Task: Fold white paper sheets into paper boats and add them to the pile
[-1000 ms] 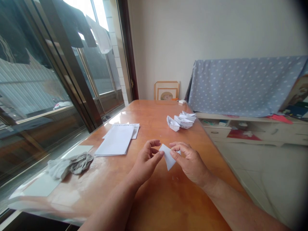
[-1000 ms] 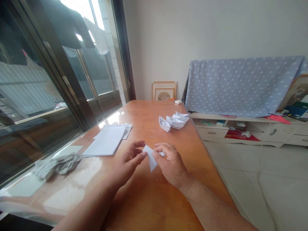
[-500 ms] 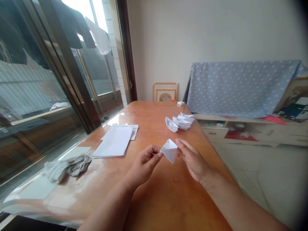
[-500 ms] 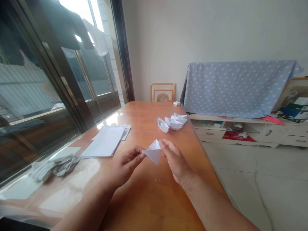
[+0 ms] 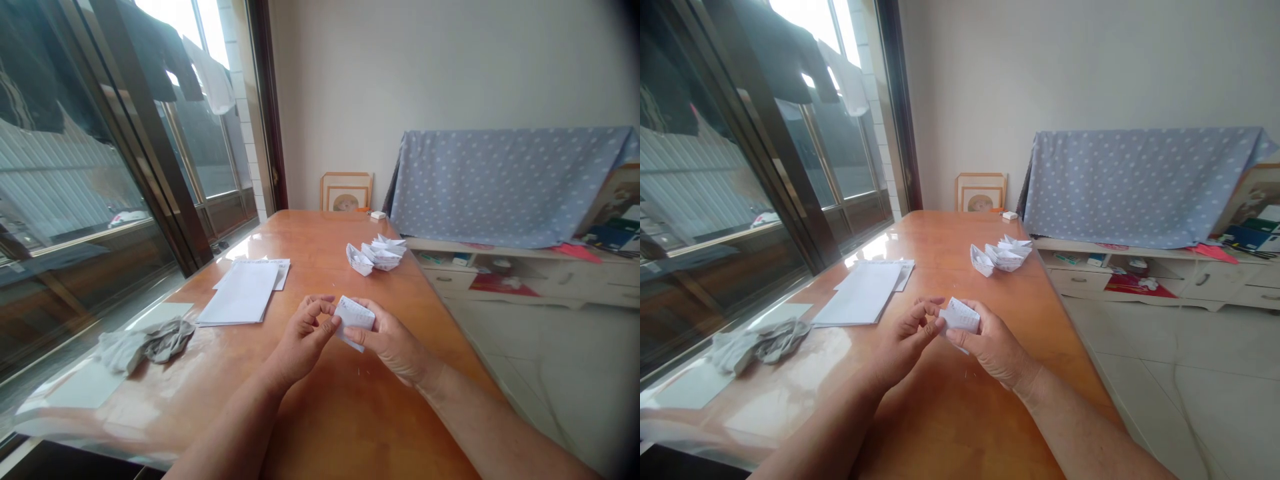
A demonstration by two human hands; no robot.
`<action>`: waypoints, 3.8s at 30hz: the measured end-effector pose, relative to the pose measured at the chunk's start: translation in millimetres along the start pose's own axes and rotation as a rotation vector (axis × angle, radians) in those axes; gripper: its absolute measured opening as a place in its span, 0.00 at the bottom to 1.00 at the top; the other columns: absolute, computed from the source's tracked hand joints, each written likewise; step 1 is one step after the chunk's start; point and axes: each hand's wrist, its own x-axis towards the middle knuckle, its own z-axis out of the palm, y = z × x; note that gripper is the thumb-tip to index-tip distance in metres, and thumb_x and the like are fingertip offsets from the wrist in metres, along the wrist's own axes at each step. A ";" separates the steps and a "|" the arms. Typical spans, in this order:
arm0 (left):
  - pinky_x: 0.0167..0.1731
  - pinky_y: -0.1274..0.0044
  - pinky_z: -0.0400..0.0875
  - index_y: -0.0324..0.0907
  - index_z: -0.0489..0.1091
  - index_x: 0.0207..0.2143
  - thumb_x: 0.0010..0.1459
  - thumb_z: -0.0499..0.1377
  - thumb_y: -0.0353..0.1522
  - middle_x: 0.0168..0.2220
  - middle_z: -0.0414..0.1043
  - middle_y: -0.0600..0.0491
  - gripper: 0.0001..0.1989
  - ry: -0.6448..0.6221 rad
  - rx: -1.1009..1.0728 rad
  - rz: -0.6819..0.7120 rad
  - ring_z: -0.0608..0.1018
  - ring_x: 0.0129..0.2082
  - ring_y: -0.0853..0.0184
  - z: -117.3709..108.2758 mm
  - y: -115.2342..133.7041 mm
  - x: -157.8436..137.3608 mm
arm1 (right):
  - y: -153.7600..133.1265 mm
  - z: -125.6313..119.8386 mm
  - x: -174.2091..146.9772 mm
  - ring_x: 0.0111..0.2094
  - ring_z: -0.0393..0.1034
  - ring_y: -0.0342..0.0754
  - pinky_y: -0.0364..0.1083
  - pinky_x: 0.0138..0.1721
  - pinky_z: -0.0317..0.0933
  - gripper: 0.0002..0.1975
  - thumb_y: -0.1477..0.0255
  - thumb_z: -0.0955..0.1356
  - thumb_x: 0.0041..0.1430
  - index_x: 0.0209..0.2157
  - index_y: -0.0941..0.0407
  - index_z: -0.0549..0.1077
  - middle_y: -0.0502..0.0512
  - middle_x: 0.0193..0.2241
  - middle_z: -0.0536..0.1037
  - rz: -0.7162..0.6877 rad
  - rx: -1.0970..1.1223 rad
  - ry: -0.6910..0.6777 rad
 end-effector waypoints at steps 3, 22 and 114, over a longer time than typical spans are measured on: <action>0.46 0.71 0.67 0.42 0.71 0.41 0.63 0.60 0.40 0.51 0.71 0.46 0.11 -0.037 -0.112 -0.084 0.73 0.46 0.61 1.5 0.1 -0.9 | 5.1 -0.1 -0.1 0.43 0.69 0.50 0.47 0.43 0.63 0.25 0.65 0.74 0.56 0.54 0.51 0.70 0.53 0.45 0.77 0.010 -0.012 0.002; 0.31 0.78 0.65 0.42 0.65 0.42 0.59 0.65 0.36 0.34 0.69 0.55 0.13 0.018 -0.376 -0.227 0.71 0.32 0.70 7.5 -2.7 1.8 | 11.0 1.4 -0.9 0.34 0.66 0.45 0.44 0.35 0.60 0.13 0.65 0.73 0.57 0.39 0.55 0.70 0.49 0.33 0.73 0.104 -0.056 0.061; 0.38 0.75 0.70 0.42 0.70 0.44 0.59 0.55 0.30 0.39 0.76 0.52 0.11 -0.022 0.494 -0.150 0.77 0.39 0.65 0.0 -45.7 7.3 | 15.3 5.3 -9.6 0.38 0.69 0.48 0.45 0.41 0.60 0.06 0.70 0.64 0.64 0.35 0.55 0.72 0.54 0.37 0.72 -0.110 -1.151 -0.198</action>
